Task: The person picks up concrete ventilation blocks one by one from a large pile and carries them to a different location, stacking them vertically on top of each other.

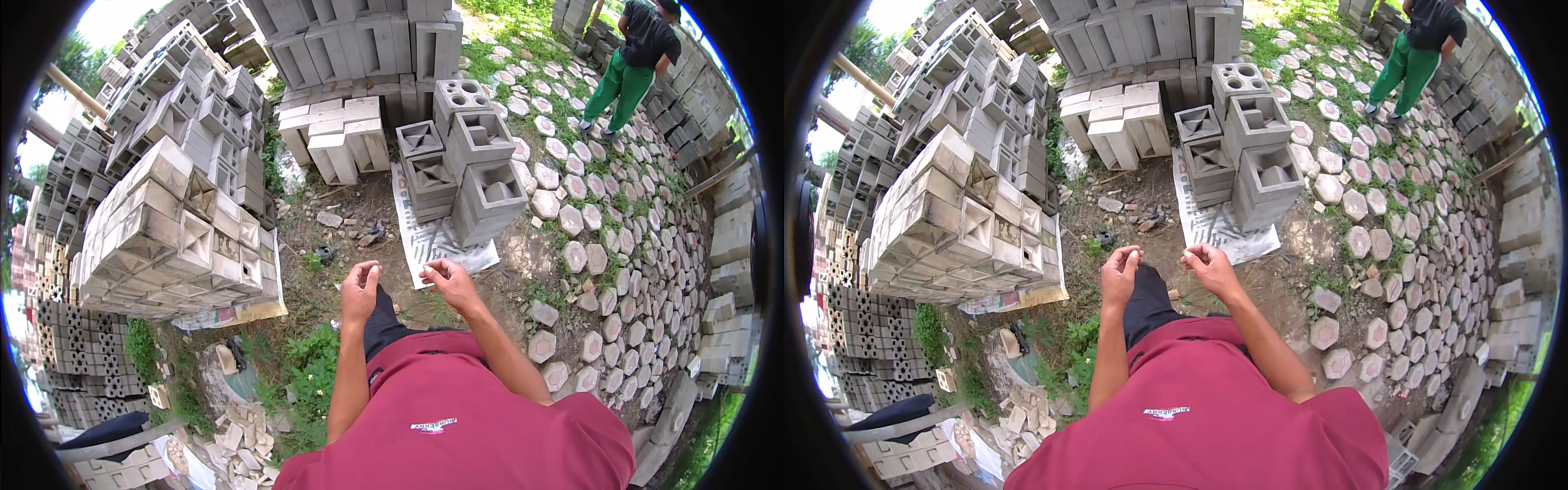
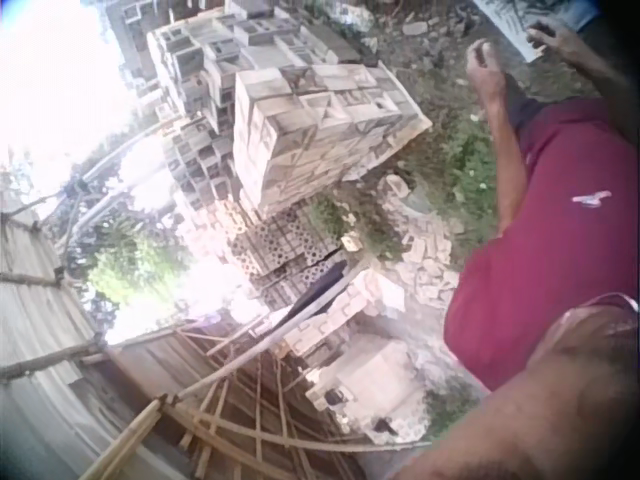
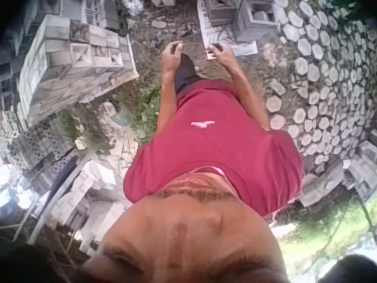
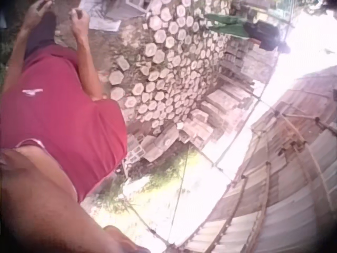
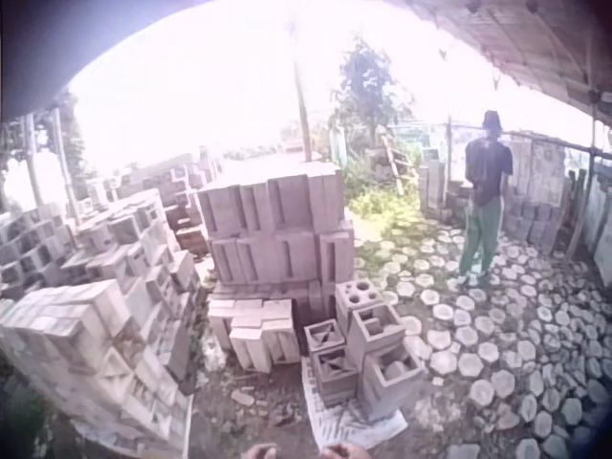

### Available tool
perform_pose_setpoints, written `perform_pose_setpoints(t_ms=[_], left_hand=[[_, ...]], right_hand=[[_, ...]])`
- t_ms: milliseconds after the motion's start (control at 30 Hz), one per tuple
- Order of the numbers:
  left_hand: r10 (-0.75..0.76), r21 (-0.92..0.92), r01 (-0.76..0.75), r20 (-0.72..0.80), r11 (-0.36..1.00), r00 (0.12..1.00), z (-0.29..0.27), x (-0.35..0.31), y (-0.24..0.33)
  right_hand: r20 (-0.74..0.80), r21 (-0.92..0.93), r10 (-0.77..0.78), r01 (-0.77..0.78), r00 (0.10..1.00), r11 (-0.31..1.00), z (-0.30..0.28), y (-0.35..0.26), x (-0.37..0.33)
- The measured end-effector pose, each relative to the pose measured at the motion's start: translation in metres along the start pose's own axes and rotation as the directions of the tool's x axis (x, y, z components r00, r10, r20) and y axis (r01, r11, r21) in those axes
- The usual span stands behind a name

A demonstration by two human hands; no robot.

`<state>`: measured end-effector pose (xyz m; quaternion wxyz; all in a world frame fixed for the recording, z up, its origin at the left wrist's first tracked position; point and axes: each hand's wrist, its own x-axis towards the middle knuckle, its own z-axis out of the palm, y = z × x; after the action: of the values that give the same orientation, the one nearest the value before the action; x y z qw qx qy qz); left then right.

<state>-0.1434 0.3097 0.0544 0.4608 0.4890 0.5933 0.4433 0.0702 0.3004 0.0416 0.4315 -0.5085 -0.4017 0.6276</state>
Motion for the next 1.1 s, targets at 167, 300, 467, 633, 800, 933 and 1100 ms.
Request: perform_pose_setpoints(t_ms=[167, 300, 467, 633, 800, 933, 1100], left_hand=[[0.004, -0.016, -0.002, 0.142, 1.000, 0.990, -0.016, 0.123, -0.018], [-0.073, 0.054, 0.059, 0.301, 0.997, 0.951, -0.043, 0.232, -0.010], [-0.273, 0.026, 0.302, 0.506, 0.953, 0.818, -0.059, 0.347, -0.015], [-0.363, 0.171, 0.324, 0.540, 0.931, 0.759, -0.042, 0.439, -0.073], [-0.370, 0.211, 0.313, 0.676, 0.926, 0.637, 0.029, 0.462, -0.123], [-0.488, 0.379, 0.312, 0.587, 0.871, 0.647, 0.090, 0.482, -0.219], [-0.702, 0.411, 0.569, 0.401, 0.712, 0.589, 0.166, 0.526, -0.322]], right_hand=[[-0.093, 0.093, 0.107, -0.099, 0.990, 0.991, 0.024, 0.004, 0.093], [-0.201, 0.151, 0.150, -0.121, 0.968, 0.981, 0.056, -0.012, 0.185], [-0.346, 0.214, 0.171, -0.100, 0.923, 0.972, 0.077, -0.060, 0.245], [-0.543, 0.251, 0.185, -0.052, 0.819, 0.966, 0.075, -0.025, 0.286], [-0.607, 0.341, 0.323, -0.129, 0.726, 0.931, 0.059, 0.040, 0.339], [-0.705, 0.249, 0.407, -0.335, 0.581, 0.909, 0.008, 0.143, 0.413], [-0.731, 0.434, 0.540, -0.328, 0.417, 0.839, -0.052, 0.226, 0.491]])
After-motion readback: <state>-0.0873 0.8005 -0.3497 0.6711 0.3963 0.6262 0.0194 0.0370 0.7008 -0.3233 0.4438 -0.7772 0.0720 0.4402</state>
